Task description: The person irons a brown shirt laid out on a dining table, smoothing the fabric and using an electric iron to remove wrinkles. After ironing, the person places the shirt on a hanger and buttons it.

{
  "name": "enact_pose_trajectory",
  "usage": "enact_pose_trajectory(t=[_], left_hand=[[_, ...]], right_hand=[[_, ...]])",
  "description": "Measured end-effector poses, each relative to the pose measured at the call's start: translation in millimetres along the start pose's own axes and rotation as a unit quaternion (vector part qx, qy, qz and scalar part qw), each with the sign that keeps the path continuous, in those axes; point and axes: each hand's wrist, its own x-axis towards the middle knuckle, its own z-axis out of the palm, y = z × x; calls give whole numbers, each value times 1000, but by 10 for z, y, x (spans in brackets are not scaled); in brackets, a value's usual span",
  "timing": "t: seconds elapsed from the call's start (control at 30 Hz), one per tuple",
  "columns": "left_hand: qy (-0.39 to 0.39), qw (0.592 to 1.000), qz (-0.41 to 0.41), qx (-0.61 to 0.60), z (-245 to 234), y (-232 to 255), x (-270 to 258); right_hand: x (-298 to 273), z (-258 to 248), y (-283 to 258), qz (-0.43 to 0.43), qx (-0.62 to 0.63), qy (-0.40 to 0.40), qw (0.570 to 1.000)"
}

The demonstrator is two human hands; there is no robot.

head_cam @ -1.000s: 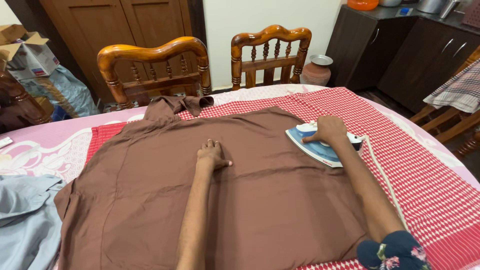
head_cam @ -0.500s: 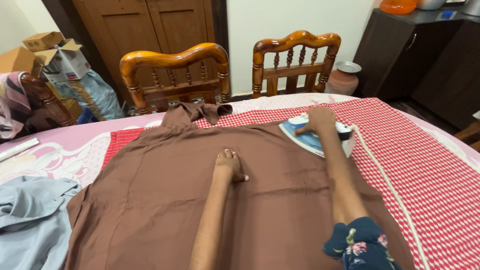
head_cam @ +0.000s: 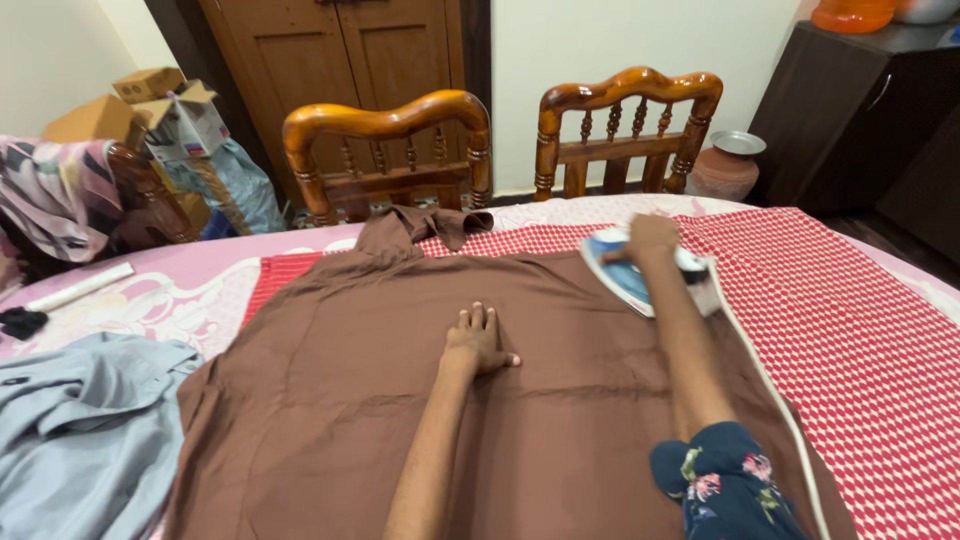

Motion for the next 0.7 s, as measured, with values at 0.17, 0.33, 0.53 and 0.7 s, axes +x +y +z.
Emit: enact_pose_trajectory(t=[0.17,0.33,0.53,0.7], left_hand=[[67,996,30,-58,295,-76,21],[264,960,76,-50,720,-56,-101],[325,940,70,-78,786,-145,-703],[355,928,88,-71,942,-254,-936]], right_hand=[[-356,55,589,88,-7,-8,996],[-1030,-94,1006,108,-12,-17,994],[-1836,-214,1580,118,-27,-29,992],[-2454,-279,1862,163,-29,-14,986]])
